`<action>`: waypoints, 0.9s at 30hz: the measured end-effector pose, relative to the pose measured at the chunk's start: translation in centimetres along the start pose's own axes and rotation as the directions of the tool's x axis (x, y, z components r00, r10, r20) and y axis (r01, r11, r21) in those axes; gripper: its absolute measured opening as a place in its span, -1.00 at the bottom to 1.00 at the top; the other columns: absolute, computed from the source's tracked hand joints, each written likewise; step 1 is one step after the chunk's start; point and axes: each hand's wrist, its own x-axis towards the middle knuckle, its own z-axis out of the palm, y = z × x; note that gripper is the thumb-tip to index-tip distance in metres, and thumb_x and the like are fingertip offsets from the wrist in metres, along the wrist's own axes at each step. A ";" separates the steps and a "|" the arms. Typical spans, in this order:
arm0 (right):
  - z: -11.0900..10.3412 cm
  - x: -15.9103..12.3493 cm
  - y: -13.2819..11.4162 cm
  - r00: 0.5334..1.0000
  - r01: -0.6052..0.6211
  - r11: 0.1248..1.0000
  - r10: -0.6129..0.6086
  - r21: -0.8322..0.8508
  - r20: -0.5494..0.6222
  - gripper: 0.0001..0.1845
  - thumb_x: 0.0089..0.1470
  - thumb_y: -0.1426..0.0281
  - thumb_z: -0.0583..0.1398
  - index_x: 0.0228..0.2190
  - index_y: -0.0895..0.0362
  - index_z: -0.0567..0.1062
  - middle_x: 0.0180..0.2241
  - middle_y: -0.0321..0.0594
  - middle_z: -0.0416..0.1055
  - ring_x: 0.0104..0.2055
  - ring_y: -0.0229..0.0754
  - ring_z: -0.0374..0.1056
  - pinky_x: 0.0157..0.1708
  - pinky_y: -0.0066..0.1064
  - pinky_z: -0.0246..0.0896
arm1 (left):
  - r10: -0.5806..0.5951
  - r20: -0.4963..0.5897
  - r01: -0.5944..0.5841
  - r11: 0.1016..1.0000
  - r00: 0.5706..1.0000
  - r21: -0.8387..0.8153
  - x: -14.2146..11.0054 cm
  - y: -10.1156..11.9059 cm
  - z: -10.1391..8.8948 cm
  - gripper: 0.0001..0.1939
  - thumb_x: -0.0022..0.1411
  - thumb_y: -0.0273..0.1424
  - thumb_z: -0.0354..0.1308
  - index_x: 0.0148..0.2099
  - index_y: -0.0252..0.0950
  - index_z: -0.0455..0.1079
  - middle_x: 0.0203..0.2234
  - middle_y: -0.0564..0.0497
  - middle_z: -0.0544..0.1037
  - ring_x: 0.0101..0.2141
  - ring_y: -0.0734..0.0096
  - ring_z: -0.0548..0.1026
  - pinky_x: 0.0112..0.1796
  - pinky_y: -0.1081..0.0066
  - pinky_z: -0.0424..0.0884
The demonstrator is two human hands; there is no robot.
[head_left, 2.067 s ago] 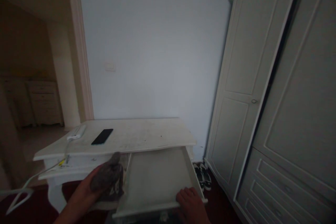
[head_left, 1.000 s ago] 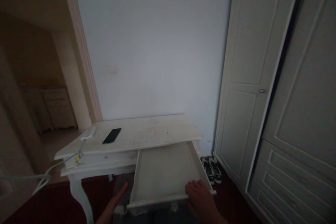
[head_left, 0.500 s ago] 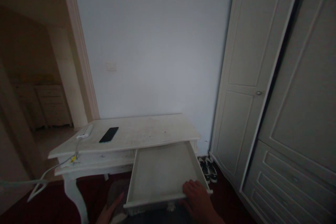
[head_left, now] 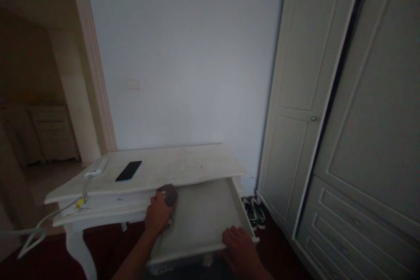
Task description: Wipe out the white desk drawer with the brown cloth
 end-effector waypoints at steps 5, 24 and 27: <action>0.4 0.0 0.1 1.000 0.001 1.000 -0.001 0.007 0.009 -0.71 0.25 0.22 0.29 -0.05 0.04 0.42 -0.04 -0.12 0.51 0.03 0.09 0.33 0.12 -0.11 0.16 | 0.112 0.006 -0.110 0.968 0.994 0.227 -1.8 -0.7 0.1 -0.45 0.38 -0.47 0.03 0.38 -0.37 0.20 0.20 -0.36 0.46 0.03 -0.02 0.60 -0.03 0.20 0.47; -0.7 -0.1 -0.4 1.000 -0.010 0.999 0.009 0.035 0.027 -0.64 0.23 0.16 0.33 -0.04 0.05 0.44 -0.03 -0.14 0.52 0.02 0.08 0.35 0.10 -0.12 0.19 | 0.512 0.229 -0.561 0.743 0.828 0.365 1.3 2.4 2.8 -0.60 0.39 -0.41 0.16 0.22 -0.22 0.56 0.19 -0.40 0.54 0.28 -0.29 0.38 0.31 -0.35 0.03; -0.8 -0.1 -0.4 1.000 0.002 0.999 -0.003 0.037 0.007 -0.66 0.26 0.14 0.32 -0.07 0.05 0.43 -0.05 -0.14 0.52 -0.01 0.06 0.35 0.08 -0.14 0.19 | 0.482 0.284 -0.555 0.776 0.829 0.300 2.0 3.0 3.4 -0.62 0.28 -0.26 0.30 0.08 -0.31 0.61 0.01 -0.49 0.62 0.15 -0.40 0.49 0.21 -0.45 0.11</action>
